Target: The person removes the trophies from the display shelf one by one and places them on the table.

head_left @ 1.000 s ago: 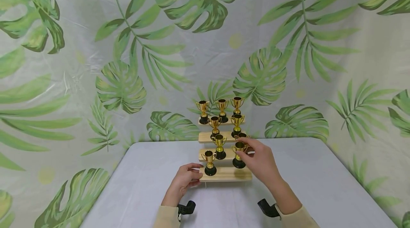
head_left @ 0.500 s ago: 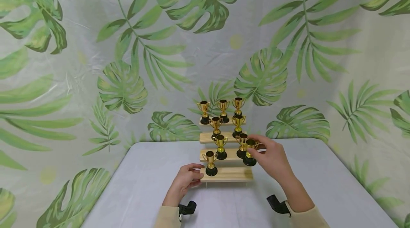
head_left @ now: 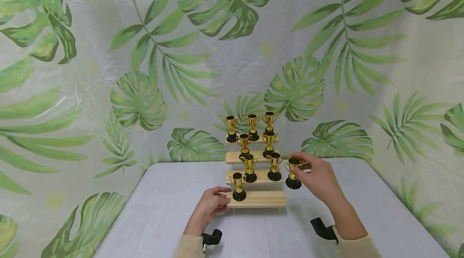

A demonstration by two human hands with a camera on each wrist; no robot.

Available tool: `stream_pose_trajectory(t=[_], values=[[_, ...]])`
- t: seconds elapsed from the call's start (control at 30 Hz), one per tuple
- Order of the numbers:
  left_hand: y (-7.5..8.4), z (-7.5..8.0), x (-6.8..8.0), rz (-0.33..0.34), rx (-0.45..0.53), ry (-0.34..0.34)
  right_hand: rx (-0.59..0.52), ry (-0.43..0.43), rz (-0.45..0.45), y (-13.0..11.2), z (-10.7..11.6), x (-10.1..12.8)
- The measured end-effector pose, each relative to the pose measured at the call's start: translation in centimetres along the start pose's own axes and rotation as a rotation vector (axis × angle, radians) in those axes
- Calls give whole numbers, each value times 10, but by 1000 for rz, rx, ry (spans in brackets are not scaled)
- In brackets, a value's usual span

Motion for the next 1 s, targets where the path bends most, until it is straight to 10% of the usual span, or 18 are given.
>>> stream_pose_trajectory(t=[1.0], values=[[-2,2,-1,-6,1,-4,29,3,-73,51,-23,-15]])
Point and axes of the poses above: each hand's wrist, its own x-axis away from the middle knuckle, its own z-axis out of the back of the hand, y = z × x, the point moved 2 cm from there along -x, towards the middle knuckle, and after that the axes turned 1 degree about x, right-handed, at the moved point
